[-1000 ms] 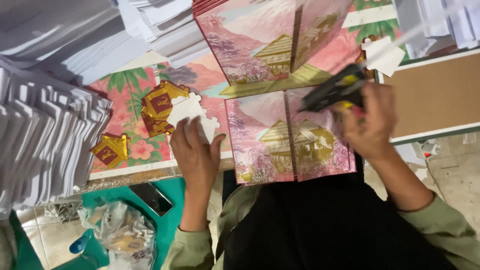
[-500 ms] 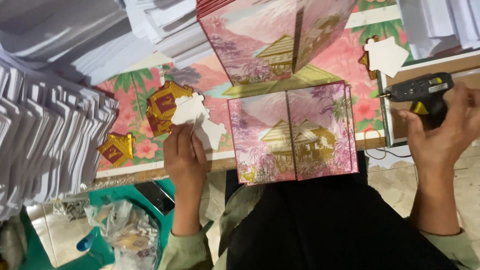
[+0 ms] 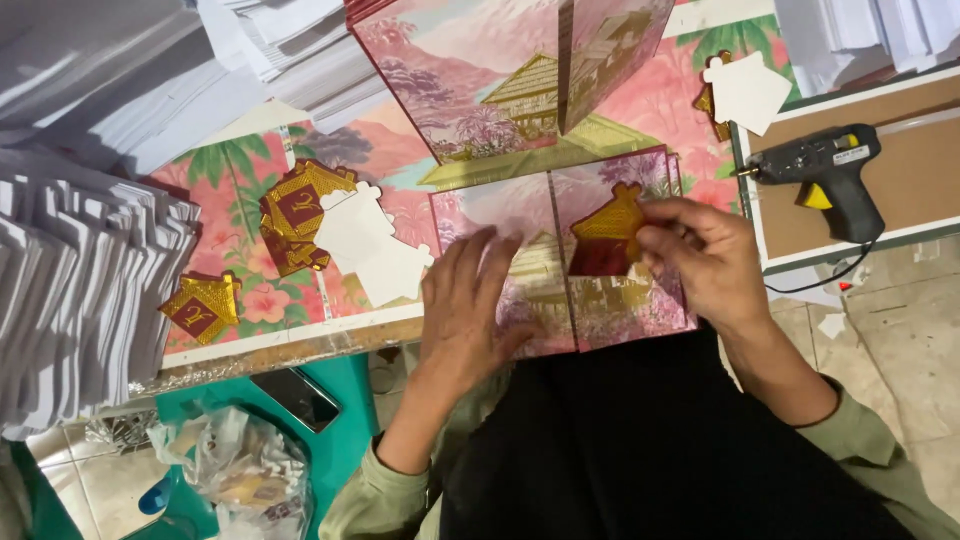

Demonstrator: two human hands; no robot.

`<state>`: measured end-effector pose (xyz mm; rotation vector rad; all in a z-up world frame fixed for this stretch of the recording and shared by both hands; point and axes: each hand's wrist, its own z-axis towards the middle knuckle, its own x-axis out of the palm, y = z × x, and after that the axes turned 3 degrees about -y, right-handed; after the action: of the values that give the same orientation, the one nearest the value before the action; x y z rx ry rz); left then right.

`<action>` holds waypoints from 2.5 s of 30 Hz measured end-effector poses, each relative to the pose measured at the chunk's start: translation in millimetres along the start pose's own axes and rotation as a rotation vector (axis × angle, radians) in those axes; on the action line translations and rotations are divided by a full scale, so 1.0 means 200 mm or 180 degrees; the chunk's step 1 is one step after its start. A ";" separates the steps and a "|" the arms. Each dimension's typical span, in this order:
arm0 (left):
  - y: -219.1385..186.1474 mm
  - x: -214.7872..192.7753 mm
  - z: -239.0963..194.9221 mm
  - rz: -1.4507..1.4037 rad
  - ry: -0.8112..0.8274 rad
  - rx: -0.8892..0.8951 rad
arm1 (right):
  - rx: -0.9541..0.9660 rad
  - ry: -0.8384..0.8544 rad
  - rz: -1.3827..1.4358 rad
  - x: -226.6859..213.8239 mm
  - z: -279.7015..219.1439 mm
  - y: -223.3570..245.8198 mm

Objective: The person repeatedly applies hot glue to the back of small gold house-shaped cutouts and presses them onto the center of pink cards with a printed house scene. The person handles the cards and cutouts one at a time, using a hot glue gun throughout the clip.

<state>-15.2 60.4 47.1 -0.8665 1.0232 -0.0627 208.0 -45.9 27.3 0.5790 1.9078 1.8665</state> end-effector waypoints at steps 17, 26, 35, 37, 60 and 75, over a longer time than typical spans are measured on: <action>0.16 0.26 -0.21 0.1508 -0.0102 0.0649 | -0.0348 0.0264 -0.1449 0.19 -0.04 -0.05; 0.16 0.26 -0.19 0.1684 0.0247 0.0532 | -0.0579 0.0198 -0.1847 0.23 -0.03 -0.02; 0.16 0.25 -0.19 0.1756 0.0223 0.0563 | -0.1042 -0.0110 -0.2238 0.08 0.24 -0.01; 0.15 0.23 -0.18 0.1843 0.0402 0.0551 | -0.1369 -0.0531 -0.2391 0.05 0.46 0.03; 0.12 0.28 -0.38 0.1837 -0.1075 0.0945 | 0.0585 -0.0530 -0.0814 -0.13 -0.04 0.03; 0.08 0.35 -0.39 0.2083 -0.0659 0.1017 | -0.0996 -0.0921 -0.4015 -0.66 -0.06 -0.16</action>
<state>-42.1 -5.9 -31.3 -0.2159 1.0228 0.4003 311.4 -129.5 -3.7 -0.3977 1.2038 1.0767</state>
